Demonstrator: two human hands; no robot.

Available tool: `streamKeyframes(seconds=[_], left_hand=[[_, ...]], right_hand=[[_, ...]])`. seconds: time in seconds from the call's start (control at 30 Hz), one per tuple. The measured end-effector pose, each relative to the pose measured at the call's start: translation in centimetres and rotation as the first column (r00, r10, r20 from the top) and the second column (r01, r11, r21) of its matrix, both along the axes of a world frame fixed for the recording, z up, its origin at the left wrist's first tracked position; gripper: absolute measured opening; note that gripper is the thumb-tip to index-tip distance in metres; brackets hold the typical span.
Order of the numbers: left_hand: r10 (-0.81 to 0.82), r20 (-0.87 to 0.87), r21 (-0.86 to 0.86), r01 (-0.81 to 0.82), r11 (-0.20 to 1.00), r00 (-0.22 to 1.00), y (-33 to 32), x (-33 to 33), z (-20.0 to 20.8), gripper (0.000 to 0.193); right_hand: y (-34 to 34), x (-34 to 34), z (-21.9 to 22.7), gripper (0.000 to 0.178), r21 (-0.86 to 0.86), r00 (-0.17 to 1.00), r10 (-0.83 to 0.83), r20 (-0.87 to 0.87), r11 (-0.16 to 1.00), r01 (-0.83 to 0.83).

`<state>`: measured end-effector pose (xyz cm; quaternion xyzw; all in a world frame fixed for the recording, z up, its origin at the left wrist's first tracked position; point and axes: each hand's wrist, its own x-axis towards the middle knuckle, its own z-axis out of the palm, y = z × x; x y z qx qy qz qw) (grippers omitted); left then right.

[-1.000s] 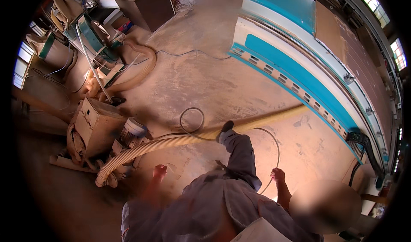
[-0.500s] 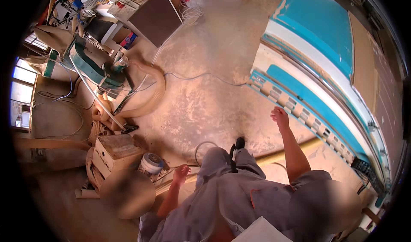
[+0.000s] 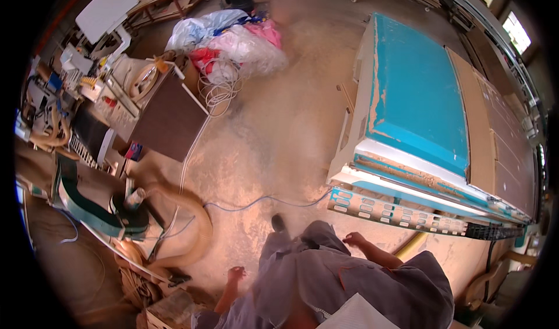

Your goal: The person walks through a workshop and picks up several flat wooden panels from a large machine table. They carry the panels to a nearby cart and stack them neatly. The person repeats this process, moving more panels from the table to the cart.

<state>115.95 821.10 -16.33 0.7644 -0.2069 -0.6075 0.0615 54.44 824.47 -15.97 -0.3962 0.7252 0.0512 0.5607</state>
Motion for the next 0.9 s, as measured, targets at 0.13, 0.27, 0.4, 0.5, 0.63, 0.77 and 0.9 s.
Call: streamKeyframes(seconds=[0.13, 0.27, 0.4, 0.5, 0.63, 0.77, 0.9], left_hand=[[-0.169, 0.065, -0.306, 0.181, 0.935, 0.983, -29.8, 0.8, 2.9, 0.015], [-0.287, 0.254, -0.535, 0.381, 0.754, 0.924, -55.2, -5.5, 10.6, 0.016], [-0.302, 0.157, -0.657, 0.327, 0.679, 0.94, -70.9, -15.0, 12.4, 0.019], [-0.746, 0.349, -0.479, 0.793, 0.378, 0.566, -73.9, -20.8, 12.9, 0.028], [-0.94, 0.197, -0.216, 0.947, 0.236, 0.279, -79.8, -25.4, 8.0, 0.022], [-0.873, 0.167, -0.142, 0.888, 0.438, 0.458, -93.4, -32.4, 6.8, 0.02], [-0.921, 0.195, -0.162, 0.937, 0.309, 0.338, -110.8, -40.7, 5.3, 0.019]], right_hand=[[-5.0, 3.5, 0.9, 0.049, -0.019, 0.875, -0.474, 0.096, 0.878, 0.478], [-20.7, 3.1, 4.0, 0.035, -0.11, 0.879, -0.476, 0.015, 0.873, 0.475], [-37.9, -1.5, 2.0, 0.022, -0.478, 0.999, 0.021, -0.027, 0.878, -0.031], [-50.8, -5.3, -7.0, 0.024, -0.472, 0.979, -0.192, -0.069, 0.871, 0.138], [-69.6, -14.3, 7.0, 0.038, -0.548, 0.87, -0.476, 0.128, 0.698, 0.462], [-84.3, -23.0, 10.5, 0.045, -0.597, 0.832, -0.553, 0.036, 0.656, 0.462], [-93.6, -30.0, 9.9, 0.04, -0.526, 0.693, -0.721, -0.002, 0.59, 0.612]])
